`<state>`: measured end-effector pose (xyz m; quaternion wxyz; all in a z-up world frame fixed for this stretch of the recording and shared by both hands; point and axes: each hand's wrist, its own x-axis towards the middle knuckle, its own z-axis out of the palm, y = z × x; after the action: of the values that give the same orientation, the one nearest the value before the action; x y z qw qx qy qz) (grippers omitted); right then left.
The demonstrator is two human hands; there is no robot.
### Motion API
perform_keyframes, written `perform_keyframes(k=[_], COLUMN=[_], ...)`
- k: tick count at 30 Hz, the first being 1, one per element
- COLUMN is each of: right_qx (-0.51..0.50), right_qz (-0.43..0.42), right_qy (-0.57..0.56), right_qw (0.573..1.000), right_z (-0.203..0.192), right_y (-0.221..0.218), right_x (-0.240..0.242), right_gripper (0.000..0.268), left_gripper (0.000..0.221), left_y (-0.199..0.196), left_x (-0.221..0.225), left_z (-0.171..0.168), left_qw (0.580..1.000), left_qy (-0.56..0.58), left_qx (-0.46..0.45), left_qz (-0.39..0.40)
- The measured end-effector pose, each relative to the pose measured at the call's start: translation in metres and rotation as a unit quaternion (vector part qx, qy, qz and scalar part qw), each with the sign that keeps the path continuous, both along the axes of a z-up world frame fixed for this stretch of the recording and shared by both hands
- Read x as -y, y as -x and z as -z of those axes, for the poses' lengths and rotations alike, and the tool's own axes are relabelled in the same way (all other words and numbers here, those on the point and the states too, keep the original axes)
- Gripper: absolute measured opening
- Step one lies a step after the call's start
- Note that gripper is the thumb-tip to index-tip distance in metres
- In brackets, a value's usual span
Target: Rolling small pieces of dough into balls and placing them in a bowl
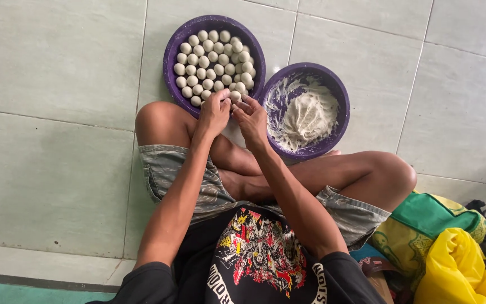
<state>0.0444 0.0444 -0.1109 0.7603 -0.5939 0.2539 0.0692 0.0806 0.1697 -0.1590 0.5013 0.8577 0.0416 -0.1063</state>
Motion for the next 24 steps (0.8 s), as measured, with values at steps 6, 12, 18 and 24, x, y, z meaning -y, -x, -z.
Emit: perform_keyframes(k=[6, 12, 18, 24], right_qx=[0.016, 0.091, -0.003, -0.024], right_qz=[-0.025, -0.117, -0.352, -0.36], right_qy=[0.012, 0.31, 0.595, 0.603], right_qw=[0.999, 0.939, 0.722, 0.711], right_z=[-0.024, 0.006, -0.006, -0.035], right_y=[0.01, 0.022, 0.049, 0.036], right_x=[0.019, 0.139, 0.193, 0.163], right_gripper=[0.063, 0.039, 0.048, 0.076], left_gripper=[0.034, 0.028, 0.051, 0.048], left_y=[0.008, 0.045, 0.061, 0.066], left_x=[0.002, 0.05, 0.088, 0.108], left_z=[-0.023, -0.065, -0.002, -0.064], left_qw=[0.997, 0.994, 0.964, 0.97], left_qy=[-0.004, 0.008, -0.173, -0.091], left_qx=[0.077, 0.05, -0.166, -0.196], left_qz=[-0.002, 0.1, 0.112, 0.114])
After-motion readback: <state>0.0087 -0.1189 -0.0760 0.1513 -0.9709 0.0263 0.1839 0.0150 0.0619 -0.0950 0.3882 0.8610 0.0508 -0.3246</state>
